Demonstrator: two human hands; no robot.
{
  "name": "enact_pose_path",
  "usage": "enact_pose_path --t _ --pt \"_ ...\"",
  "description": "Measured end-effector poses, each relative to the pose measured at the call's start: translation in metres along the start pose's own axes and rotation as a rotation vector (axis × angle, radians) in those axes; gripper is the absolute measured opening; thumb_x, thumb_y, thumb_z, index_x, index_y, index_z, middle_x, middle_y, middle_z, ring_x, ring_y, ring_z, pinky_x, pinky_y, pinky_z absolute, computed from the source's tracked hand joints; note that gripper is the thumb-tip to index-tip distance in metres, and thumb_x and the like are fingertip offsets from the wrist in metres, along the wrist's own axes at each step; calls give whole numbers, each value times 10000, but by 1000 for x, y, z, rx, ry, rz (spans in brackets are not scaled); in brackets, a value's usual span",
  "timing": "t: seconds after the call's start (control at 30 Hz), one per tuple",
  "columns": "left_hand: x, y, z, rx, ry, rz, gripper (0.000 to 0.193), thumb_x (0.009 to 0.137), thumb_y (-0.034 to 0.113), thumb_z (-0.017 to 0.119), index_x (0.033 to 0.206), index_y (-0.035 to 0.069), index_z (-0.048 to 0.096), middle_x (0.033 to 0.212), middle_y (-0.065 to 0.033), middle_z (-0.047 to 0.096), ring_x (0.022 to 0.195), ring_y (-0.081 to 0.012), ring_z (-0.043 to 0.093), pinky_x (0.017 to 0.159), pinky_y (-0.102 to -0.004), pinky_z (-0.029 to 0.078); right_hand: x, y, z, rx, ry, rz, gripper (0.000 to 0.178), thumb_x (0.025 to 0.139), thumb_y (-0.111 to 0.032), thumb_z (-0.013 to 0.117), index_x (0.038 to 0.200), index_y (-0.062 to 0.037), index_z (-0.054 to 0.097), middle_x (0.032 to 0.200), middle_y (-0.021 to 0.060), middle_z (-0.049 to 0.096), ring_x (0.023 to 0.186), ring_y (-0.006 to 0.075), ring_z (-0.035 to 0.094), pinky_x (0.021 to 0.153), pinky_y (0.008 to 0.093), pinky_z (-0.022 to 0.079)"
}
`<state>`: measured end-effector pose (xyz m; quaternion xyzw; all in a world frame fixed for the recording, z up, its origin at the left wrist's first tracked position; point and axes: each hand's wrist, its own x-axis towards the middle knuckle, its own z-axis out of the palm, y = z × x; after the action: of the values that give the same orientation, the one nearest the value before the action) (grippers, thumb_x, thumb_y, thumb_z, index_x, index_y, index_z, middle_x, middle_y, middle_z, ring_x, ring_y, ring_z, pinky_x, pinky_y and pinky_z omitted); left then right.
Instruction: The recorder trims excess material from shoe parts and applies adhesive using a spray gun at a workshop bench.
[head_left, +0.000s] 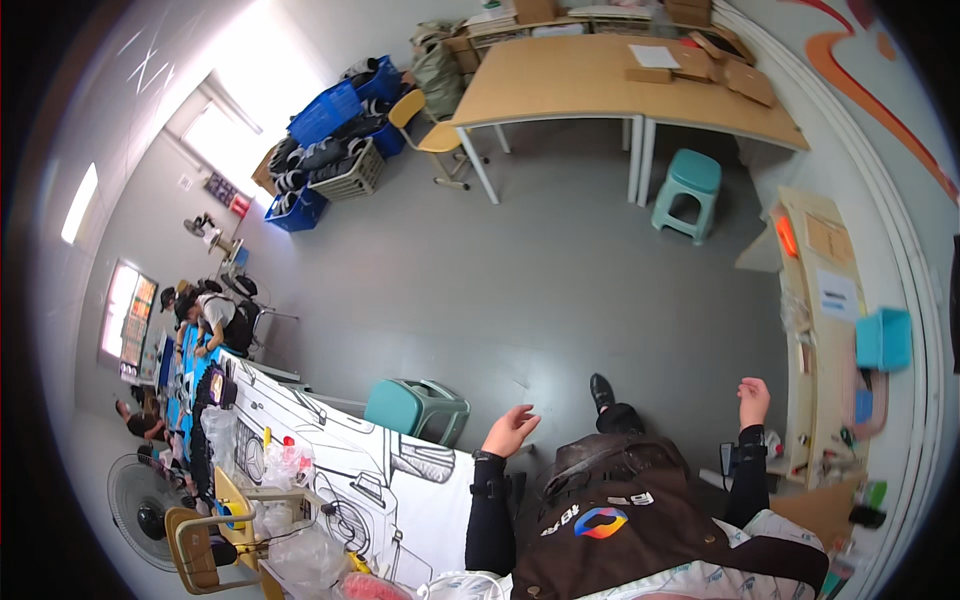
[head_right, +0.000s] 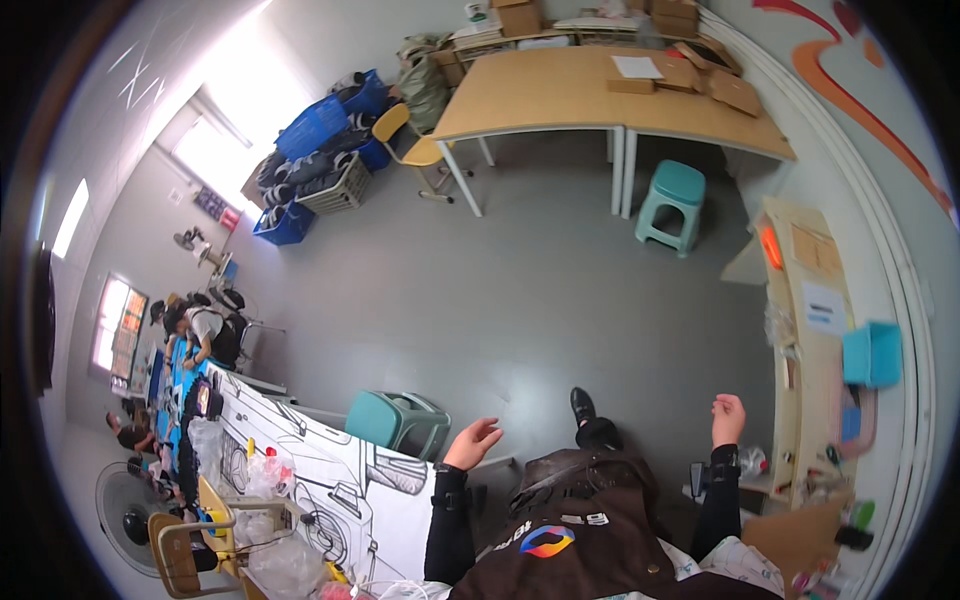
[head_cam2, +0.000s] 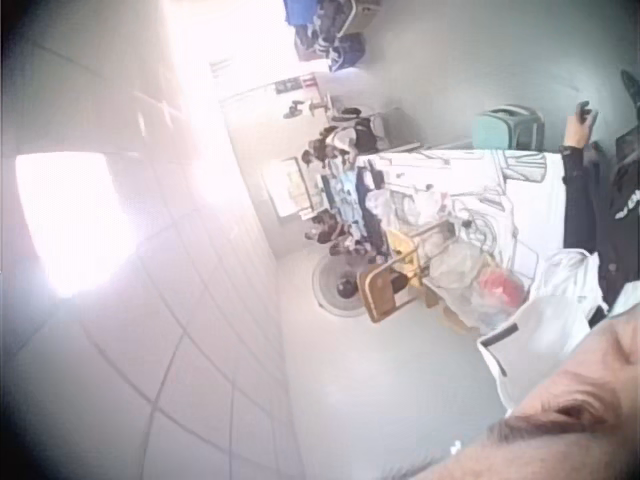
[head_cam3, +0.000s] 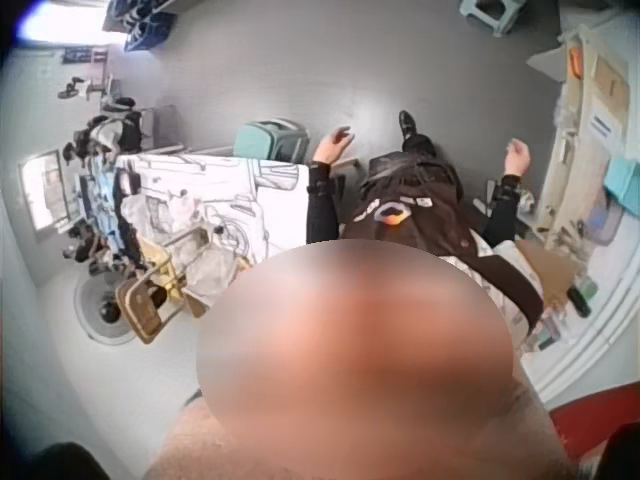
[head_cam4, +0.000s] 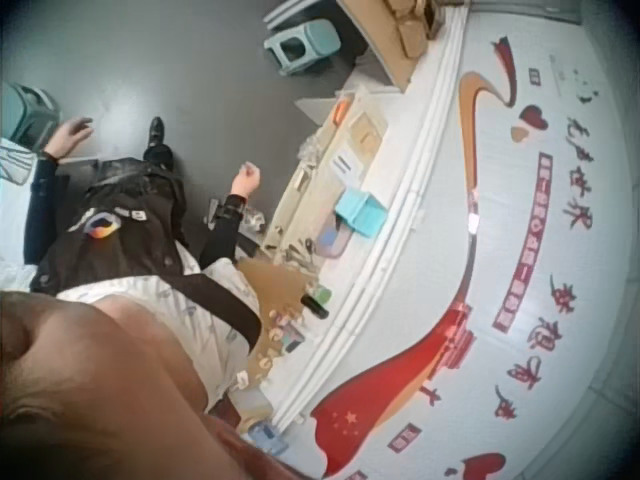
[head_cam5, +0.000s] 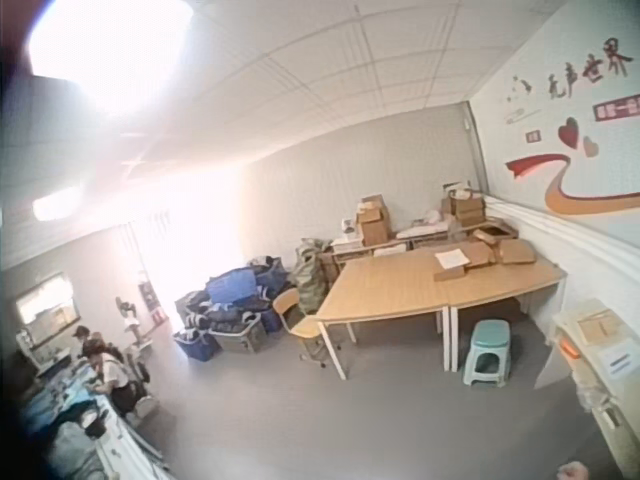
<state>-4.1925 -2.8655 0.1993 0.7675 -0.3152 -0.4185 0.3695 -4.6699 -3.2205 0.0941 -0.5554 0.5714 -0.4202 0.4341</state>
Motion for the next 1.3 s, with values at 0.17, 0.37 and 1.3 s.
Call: enact_pose_path --t 0.17,0.37,1.3 --pt "60 -100 -99 -109 285 -160 460 959 279 681 1298 -16 584 1082 -125 715 940 -168 692 827 -296 532 119 -90 234 48 -295 7 98 889 11 606 979 -8 639 797 59 664 668 121 617 621 253 511" --pt "114 -103 -212 -541 534 -230 410 961 268 678 1262 -1 606 1045 -75 722 896 -142 691 732 -253 502 192 -245 530 -19 -659 -264 67 946 -71 641 999 -38 617 766 -1 635 677 69 584 582 230 476" --pt "671 -192 -938 -639 545 -297 419 984 294 644 1278 -1 590 1048 -68 723 893 -149 689 752 -281 508 327 -410 1389 -240 -807 48 111 907 -114 664 882 -8 646 685 57 667 554 118 617 522 273 498"
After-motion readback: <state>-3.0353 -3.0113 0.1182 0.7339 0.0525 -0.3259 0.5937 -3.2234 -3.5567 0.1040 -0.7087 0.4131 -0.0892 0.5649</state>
